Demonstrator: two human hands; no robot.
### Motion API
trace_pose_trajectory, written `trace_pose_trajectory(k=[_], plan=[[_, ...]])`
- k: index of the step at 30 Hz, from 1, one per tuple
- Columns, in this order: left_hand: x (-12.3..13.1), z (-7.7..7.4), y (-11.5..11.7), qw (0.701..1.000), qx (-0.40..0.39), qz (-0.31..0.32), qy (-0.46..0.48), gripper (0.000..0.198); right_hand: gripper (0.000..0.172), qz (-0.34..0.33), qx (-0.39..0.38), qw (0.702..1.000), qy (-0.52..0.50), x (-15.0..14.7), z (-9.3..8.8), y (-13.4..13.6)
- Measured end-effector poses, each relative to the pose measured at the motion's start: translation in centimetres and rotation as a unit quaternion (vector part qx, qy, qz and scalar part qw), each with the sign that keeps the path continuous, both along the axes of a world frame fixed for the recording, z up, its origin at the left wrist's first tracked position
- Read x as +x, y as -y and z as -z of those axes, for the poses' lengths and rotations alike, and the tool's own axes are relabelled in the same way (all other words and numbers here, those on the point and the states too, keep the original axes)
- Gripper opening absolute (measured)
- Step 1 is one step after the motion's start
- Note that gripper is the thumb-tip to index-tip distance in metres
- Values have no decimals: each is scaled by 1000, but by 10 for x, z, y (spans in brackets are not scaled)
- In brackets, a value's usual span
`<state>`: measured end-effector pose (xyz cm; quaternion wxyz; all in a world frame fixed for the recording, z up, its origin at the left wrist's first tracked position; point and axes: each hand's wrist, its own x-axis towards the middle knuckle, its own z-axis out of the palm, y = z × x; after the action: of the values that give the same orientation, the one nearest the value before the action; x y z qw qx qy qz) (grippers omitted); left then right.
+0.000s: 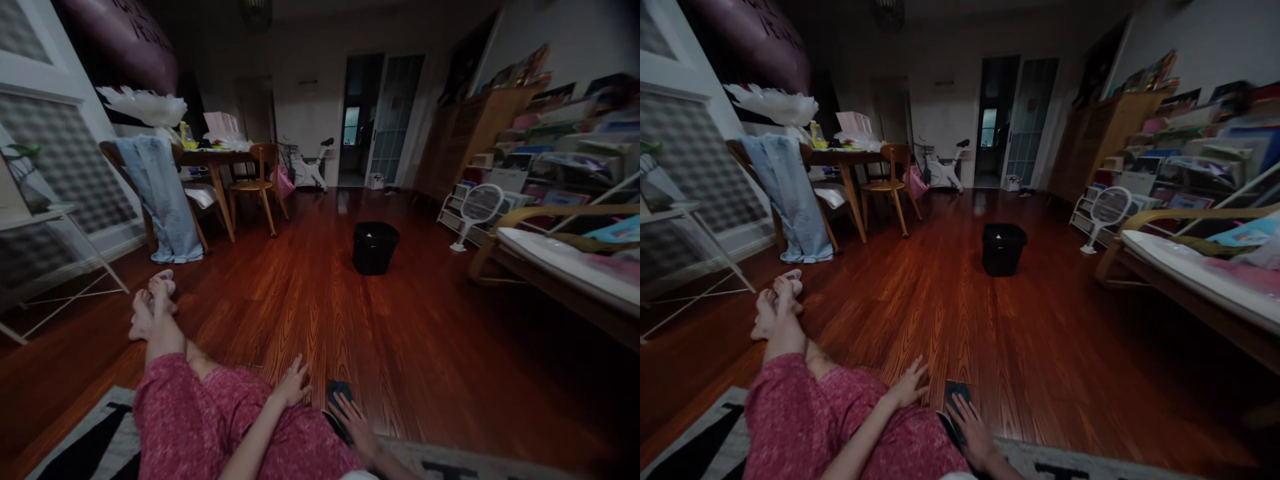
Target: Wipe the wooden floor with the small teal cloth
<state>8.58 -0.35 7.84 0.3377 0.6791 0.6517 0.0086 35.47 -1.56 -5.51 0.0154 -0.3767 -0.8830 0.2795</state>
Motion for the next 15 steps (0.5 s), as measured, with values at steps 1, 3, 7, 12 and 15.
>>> trace_pose_trajectory(k=[1,3,7,12,15], plan=[[0,0,0,1000,1,1,3,81,75,5,0,1000,3,-3,-3,-2],[-1,0,1,1000,3,1,8,81,75,17,1,1000,7,-15,-12,-13],[-1,-2,3,1000,12,2,8,79,71,44,21,999,19,-50,-31,-57],[2,-7,3,1000,4,4,-3,78,71,74,33,996,48,-90,-49,-116],[3,-7,4,1000,-8,-6,5,80,76,48,29,998,34,-92,-51,-133]])
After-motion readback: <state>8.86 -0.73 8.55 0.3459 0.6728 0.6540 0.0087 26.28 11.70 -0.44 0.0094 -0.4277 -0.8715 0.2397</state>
